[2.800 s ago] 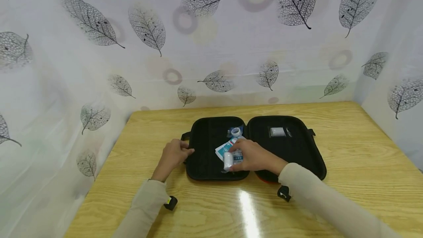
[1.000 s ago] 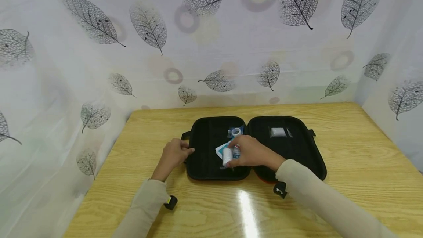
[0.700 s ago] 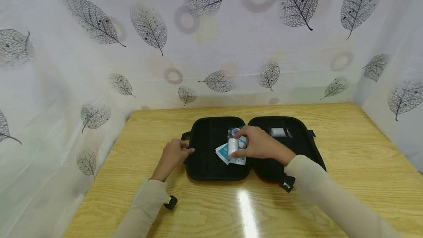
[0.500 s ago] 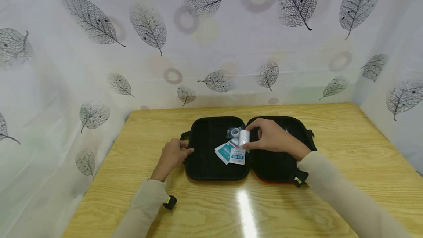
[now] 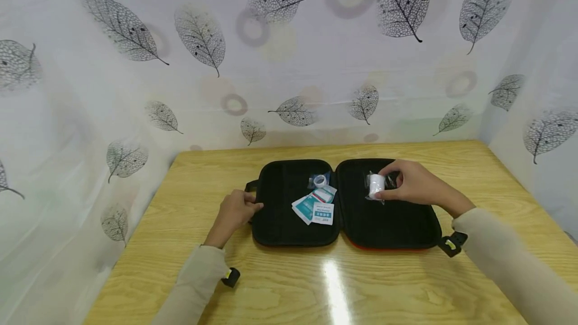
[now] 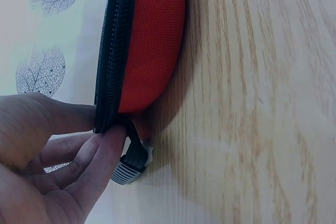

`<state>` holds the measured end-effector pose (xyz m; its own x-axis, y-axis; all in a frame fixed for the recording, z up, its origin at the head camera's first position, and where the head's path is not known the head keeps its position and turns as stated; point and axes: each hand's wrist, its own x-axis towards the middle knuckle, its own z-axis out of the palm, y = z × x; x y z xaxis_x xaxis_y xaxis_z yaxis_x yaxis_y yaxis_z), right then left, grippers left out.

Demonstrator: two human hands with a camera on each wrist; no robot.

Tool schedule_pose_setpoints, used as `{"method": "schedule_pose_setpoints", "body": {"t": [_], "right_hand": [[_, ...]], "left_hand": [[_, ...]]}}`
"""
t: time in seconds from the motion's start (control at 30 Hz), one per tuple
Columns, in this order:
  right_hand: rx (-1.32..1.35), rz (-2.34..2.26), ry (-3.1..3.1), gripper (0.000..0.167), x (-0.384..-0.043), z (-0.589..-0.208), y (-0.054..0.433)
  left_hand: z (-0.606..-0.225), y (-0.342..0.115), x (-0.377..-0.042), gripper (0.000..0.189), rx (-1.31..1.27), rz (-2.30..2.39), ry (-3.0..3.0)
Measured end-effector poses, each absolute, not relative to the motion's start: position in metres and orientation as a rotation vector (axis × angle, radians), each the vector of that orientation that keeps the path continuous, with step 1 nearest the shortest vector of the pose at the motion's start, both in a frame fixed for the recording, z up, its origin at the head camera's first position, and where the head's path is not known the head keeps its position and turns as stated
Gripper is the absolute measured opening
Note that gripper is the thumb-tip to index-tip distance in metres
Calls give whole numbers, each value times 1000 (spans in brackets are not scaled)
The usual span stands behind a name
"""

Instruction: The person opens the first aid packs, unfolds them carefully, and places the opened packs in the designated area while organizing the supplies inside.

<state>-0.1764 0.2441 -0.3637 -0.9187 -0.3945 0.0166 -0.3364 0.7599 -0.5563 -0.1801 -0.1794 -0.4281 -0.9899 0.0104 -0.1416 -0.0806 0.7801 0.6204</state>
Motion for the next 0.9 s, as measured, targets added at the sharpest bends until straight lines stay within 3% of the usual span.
{"method": "schedule_pose_setpoints", "body": {"t": [0.4, 0.9], "right_hand": [[-462, -787, 2846, 59, -175, -379, 297], [-496, -826, 2762, 61, -183, -398, 306]], "left_hand": [[-428, -180, -181, 31, -58, 980, 2830], [-429, -180, -180, 29, -61, 985, 2838]]}}
